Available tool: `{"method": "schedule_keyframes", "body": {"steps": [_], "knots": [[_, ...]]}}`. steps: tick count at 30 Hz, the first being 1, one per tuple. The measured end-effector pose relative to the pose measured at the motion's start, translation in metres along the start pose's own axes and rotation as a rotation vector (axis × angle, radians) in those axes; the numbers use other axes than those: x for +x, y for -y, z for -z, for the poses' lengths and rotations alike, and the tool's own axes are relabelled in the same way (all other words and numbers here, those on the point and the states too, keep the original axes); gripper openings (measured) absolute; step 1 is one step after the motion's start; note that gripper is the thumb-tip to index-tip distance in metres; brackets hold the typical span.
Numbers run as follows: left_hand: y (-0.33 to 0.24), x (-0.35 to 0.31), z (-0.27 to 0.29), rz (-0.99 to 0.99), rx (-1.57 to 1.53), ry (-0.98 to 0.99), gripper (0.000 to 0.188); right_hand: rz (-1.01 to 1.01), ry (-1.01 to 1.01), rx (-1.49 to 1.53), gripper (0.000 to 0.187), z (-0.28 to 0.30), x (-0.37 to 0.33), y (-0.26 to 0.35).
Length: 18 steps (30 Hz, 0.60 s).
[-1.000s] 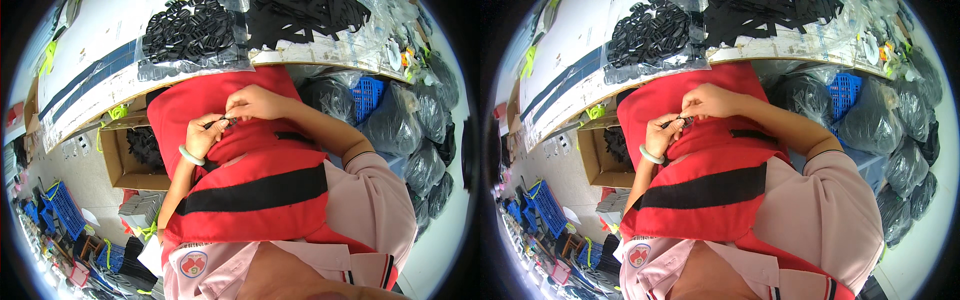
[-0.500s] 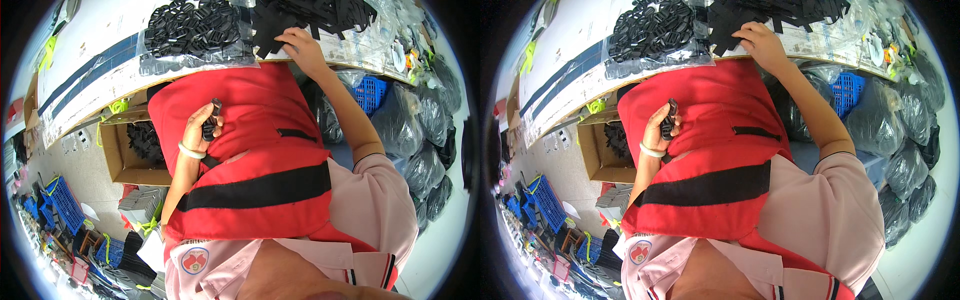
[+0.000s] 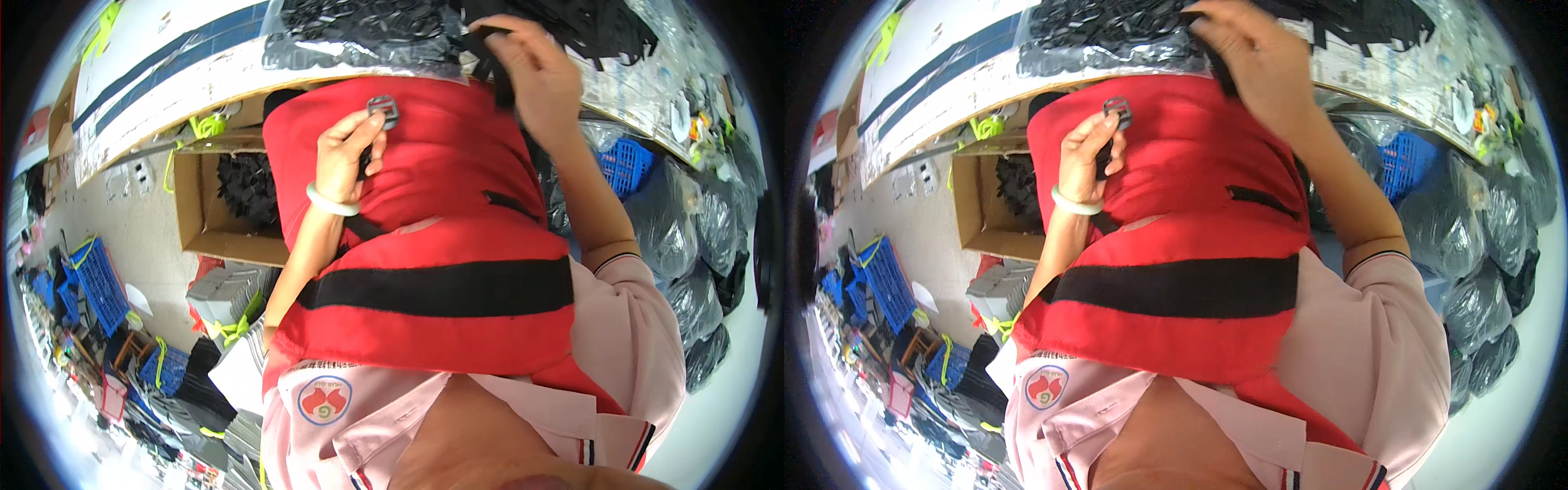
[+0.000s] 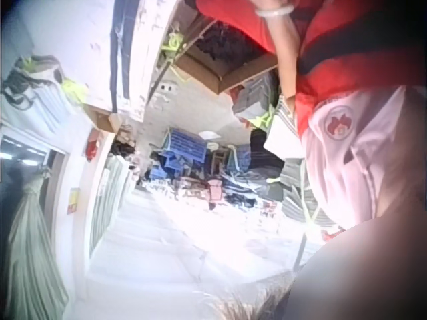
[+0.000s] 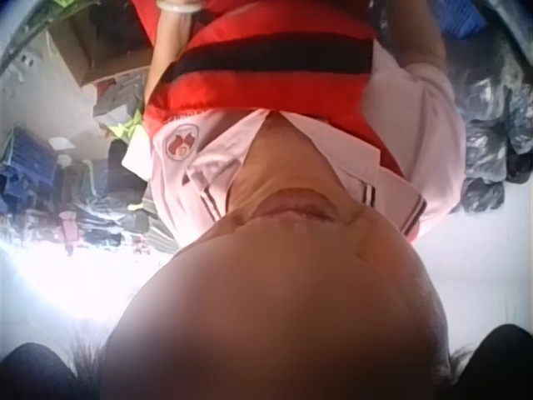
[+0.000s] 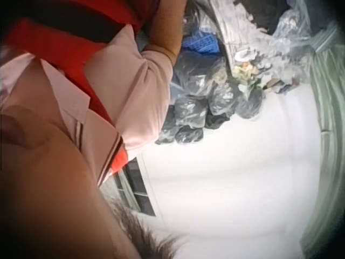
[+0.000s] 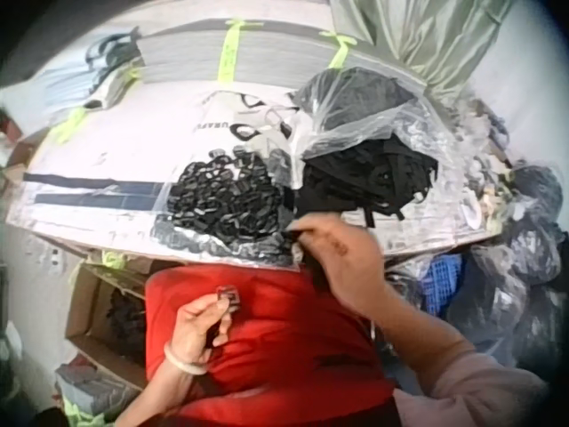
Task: Manually attaching plastic buckles to black nylon straps on a workbench.
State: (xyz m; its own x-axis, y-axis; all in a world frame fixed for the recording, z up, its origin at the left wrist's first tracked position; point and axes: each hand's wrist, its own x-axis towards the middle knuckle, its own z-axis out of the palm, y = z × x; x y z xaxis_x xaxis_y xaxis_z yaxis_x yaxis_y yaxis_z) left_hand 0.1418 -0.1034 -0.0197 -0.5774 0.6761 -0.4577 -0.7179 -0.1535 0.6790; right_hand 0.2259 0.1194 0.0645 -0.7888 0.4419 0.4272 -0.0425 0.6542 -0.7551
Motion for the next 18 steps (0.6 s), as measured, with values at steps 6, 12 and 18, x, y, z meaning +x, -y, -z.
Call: {"method": "schedule_keyframes", "body": {"steps": [6,12,18], "knots": [[-0.002,-0.005,-0.004,-0.190,0.156,-0.056,0.014,-0.649,0.538,0.588,0.019,-0.052,-0.043,0.014],[0.005,-0.011,0.000,-0.258,0.265,-0.163,0.012,-0.884,0.549,0.739,0.019,-0.065,-0.054,0.005],[0.009,-0.007,0.006,-0.737,0.716,-0.153,0.017,-0.907,0.489,1.111,0.020,-0.071,-0.055,0.009]]}}
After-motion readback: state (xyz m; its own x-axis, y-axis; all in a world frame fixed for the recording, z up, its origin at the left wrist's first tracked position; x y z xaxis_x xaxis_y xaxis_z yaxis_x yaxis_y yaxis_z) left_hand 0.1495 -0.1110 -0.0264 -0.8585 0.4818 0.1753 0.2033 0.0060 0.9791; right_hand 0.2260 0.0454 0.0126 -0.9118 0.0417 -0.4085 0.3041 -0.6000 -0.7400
